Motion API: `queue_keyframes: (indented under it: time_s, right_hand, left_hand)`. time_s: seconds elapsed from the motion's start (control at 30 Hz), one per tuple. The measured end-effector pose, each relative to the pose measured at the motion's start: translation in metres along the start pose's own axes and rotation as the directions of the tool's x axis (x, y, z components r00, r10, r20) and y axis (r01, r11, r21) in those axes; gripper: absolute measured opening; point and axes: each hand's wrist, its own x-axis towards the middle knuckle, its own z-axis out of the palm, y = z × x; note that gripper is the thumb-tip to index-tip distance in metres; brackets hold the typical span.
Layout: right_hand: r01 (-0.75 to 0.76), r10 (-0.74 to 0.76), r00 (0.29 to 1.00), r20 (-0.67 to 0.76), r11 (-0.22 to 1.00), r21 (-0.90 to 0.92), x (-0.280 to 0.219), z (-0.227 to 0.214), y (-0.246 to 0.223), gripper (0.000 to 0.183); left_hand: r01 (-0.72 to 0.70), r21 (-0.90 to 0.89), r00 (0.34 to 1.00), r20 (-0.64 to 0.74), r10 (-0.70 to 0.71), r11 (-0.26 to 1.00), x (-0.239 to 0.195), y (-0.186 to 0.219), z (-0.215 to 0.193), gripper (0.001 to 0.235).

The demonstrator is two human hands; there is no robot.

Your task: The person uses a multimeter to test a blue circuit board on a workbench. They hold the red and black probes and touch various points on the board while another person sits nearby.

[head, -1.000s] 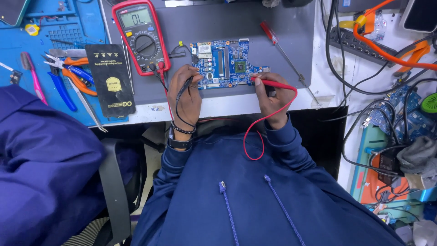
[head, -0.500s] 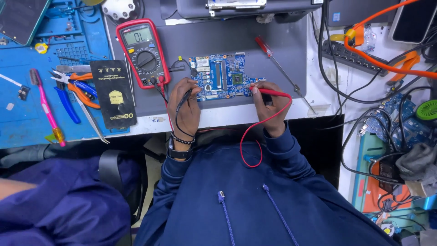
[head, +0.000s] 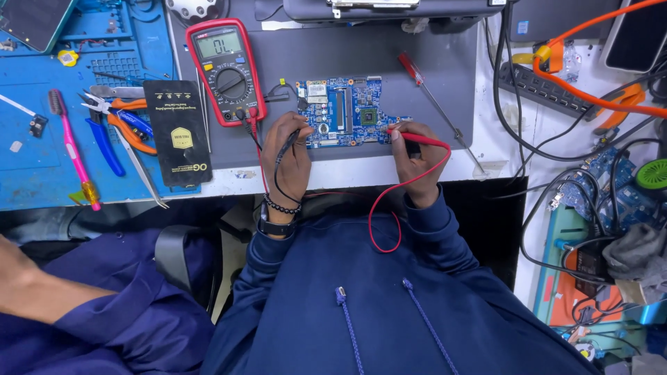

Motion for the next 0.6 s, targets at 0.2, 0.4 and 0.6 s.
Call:
queue_keyframes:
  time_s: [0.2, 0.4, 0.6]
  right_hand:
    - [0.035, -0.035, 0.999, 0.007, 0.999, -0.019, 0.0018, -0.0002, -0.0036, 0.008]
    - [0.033, -0.033, 0.999, 0.009, 0.999, 0.006, -0.0001, 0.0025, -0.0043, 0.01]
    - [0.034, -0.035, 0.999, 0.04, 0.999, 0.024, -0.0017, 0.0007, -0.0004, 0.01]
  left_hand:
    - [0.005, -0.01, 1.0, -0.016, -0.005, 1.0, -0.0028, -0.0011, 0.0008, 0.009]
    - [0.016, -0.042, 1.0, -0.018, -0.017, 0.999, -0.0032, -0.0022, 0.0006, 0.009]
    - [0.012, -0.032, 1.0, -0.026, -0.013, 0.999, -0.0027, 0.0013, -0.0008, 0.007]
